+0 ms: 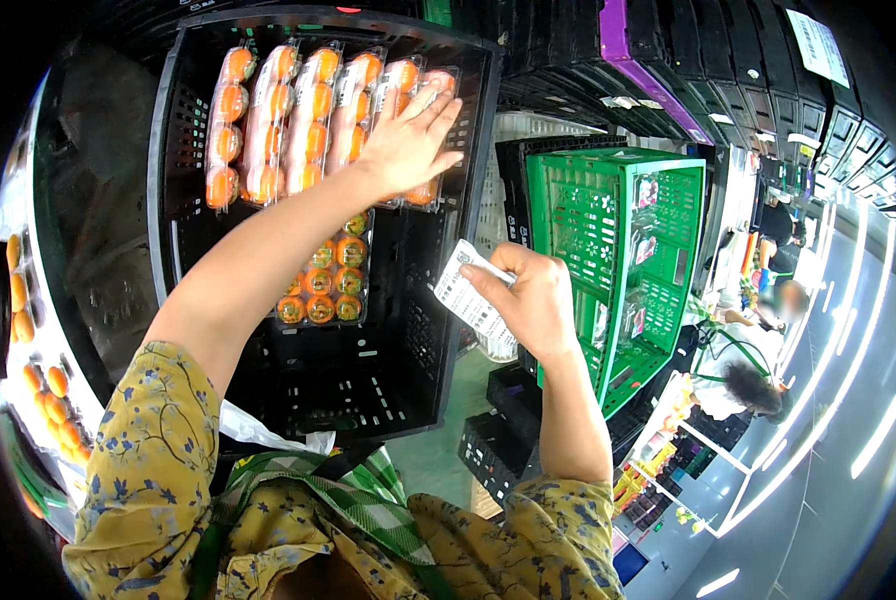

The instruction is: The person sticks adhesive labels onto clear plastic containers of oranges and places the containers into a black plastic crate.

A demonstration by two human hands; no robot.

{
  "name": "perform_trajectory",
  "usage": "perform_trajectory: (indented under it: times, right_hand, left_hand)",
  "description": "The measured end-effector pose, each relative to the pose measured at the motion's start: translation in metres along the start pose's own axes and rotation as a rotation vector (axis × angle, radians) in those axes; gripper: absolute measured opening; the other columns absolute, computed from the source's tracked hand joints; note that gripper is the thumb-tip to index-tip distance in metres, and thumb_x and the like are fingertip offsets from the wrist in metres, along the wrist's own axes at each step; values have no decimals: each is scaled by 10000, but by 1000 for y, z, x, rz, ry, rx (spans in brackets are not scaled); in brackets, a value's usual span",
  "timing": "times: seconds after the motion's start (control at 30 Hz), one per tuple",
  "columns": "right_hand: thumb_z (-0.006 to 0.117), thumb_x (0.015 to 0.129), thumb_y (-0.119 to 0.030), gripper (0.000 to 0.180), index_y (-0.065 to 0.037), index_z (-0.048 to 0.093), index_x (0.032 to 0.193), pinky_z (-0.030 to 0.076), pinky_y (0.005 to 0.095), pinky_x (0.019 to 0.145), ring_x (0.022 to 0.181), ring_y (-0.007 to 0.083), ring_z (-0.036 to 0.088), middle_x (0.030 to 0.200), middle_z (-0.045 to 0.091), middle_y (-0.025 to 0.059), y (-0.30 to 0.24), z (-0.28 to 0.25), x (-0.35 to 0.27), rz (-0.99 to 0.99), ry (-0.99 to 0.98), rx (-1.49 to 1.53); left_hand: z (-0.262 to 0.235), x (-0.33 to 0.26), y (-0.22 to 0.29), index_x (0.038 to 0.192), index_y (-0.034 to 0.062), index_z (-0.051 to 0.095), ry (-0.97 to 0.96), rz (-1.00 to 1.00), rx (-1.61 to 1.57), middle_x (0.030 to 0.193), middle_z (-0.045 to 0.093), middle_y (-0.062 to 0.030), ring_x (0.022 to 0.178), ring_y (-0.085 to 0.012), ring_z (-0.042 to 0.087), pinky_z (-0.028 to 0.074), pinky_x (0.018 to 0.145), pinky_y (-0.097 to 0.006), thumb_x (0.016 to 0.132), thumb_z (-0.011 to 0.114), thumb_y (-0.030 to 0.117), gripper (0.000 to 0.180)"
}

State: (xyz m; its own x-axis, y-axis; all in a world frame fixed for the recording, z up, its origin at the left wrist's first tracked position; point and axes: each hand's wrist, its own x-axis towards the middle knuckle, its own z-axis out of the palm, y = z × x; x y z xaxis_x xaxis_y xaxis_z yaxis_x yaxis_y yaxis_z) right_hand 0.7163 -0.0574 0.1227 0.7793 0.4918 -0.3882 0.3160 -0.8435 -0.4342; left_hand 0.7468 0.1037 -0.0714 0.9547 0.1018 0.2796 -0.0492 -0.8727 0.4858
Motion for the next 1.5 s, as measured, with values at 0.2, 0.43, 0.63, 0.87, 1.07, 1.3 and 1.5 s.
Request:
perform_trajectory:
  times: [0.2, 0.43, 0.63, 0.87, 1.07, 1.3, 1.5]
  right_hand:
    - [692, 768, -127, 197, -2, 570, 678, 399, 274, 480, 494, 103, 475, 565, 539, 88, 7, 35, -32, 7, 152, 217]
    - [675, 778, -132, 164, -19, 562, 740, 444, 337, 538, 595, 228, 586, 651, 566, 120, -8, 74, -81, -149, -20, 109]
    - [631, 784, -68, 102, 3, 590, 845, 455, 312, 633, 729, 216, 598, 808, 597, 100, -45, 66, -95, -322, -297, 484]
    - [637, 770, -80, 102, -18, 560, 795, 418, 374, 550, 620, 305, 538, 711, 537, 115, -55, 68, -113, -504, -207, 249]
    - [647, 767, -71, 132, 11, 544, 769, 405, 359, 513, 582, 288, 512, 685, 511, 127, -59, 66, -117, -489, -106, 186]
    - [646, 772, -74, 133, 16, 547, 772, 415, 354, 518, 586, 298, 524, 686, 518, 132, -60, 59, -133, -464, -116, 188]
    - [638, 779, -78, 123, 8, 551, 780, 417, 363, 524, 598, 307, 533, 688, 524, 130, -54, 54, -143, -452, -101, 201]
  left_hand:
    - [-56, -109, 69, 1179, 23, 514, -135, -595, -1686, 1010, 583, -60, 940, -142, 547, 431, 836, -288, 899, 527, 355, 434]
    - [-131, -206, 96, 886, 2, 611, -266, -810, -1705, 808, 613, -5, 753, -56, 550, 463, 686, -230, 840, 645, 118, 130]
    - [-155, -248, 102, 874, -8, 640, -254, -758, -1724, 805, 619, -2, 762, -48, 538, 450, 681, -227, 848, 639, 132, 142]
    - [-189, -250, 116, 863, 4, 647, 87, -497, -1032, 773, 616, -85, 688, -177, 600, 473, 586, -273, 737, 699, 55, 145]
    - [-182, -234, 81, 1084, 8, 585, 193, -530, -881, 986, 622, -157, 917, -278, 602, 464, 817, -338, 774, 661, 134, 343]
    - [-127, -177, -23, 1400, 83, 257, -219, -380, 174, 1478, 199, -46, 1378, -239, 122, 155, 1056, -577, 847, 537, 358, 678]
    - [-121, -161, -9, 1422, 110, 210, -410, -238, 342, 1490, 168, -18, 1385, -216, 89, 80, 1070, -580, 882, 484, 336, 646]
